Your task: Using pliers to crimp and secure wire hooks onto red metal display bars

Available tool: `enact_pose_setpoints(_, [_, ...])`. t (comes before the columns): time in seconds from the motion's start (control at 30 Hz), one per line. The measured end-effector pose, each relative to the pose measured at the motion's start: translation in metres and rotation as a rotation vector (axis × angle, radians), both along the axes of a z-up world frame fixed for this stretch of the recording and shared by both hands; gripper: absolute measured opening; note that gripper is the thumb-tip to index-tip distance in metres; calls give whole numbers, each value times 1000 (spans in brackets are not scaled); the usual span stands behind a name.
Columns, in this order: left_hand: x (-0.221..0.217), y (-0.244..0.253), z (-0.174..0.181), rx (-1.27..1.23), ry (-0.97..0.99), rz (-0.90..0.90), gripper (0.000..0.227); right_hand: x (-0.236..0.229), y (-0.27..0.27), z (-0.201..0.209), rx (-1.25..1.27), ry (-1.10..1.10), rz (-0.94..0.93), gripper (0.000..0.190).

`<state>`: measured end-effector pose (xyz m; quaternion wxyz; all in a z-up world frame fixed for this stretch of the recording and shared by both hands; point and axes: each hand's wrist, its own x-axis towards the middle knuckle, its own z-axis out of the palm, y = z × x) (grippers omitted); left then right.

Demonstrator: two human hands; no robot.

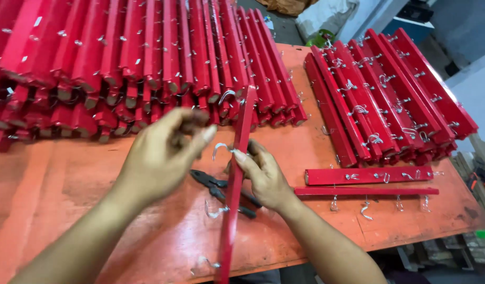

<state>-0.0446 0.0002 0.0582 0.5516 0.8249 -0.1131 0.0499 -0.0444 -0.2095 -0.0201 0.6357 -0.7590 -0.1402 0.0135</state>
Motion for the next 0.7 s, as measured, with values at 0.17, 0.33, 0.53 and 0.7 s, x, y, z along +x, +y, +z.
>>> enact_pose_setpoints(0.17, [35, 4, -23, -215, 52, -111, 40, -8, 8, -11, 124, 76, 105, 32])
enact_pose_setpoints(0.33, [50, 5, -42, -385, -34, -194, 31, -14, 12, -14, 257, 120, 150, 33])
enact_pose_setpoints(0.53, [38, 15, -34, -420, -57, -235, 32, -32, 19, -5, 218, 115, 144, 42])
enact_pose_setpoints(0.7, [27, 23, -32, -397, -50, -232, 35, -35, 24, -13, 185, 112, 139, 43])
